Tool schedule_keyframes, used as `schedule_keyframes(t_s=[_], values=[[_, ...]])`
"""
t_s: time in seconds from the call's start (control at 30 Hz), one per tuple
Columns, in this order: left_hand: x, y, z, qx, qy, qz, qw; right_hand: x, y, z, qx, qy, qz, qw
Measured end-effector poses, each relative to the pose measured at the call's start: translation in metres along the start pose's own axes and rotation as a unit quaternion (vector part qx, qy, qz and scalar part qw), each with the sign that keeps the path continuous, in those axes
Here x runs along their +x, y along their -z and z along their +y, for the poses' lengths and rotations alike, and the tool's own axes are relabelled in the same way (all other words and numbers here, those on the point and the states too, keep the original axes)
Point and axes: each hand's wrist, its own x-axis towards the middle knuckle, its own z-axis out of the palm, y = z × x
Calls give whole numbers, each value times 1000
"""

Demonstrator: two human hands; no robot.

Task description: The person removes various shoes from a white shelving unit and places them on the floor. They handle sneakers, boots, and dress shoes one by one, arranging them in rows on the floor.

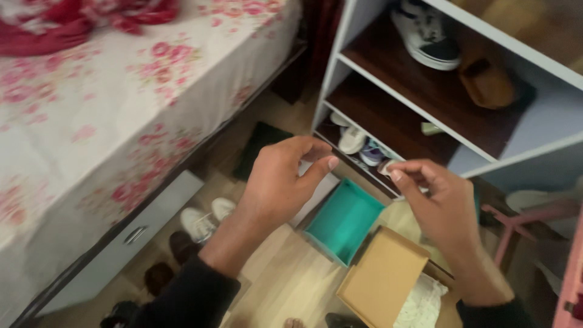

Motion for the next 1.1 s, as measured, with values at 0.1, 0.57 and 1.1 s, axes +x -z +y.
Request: schedule_keyframes(t_s=[0.1, 0.57, 1.1], values=[[41, -36, -3, 33, -35, -59, 997, 33, 31, 42, -60, 28, 13, 998], [311, -238, -60, 204, -85, -161, 962, 238, 119, 218, -340, -148, 95, 924], [423, -362, -124, 503, -245, -157, 814, 258, 122, 272, -406, -58, 158, 898]])
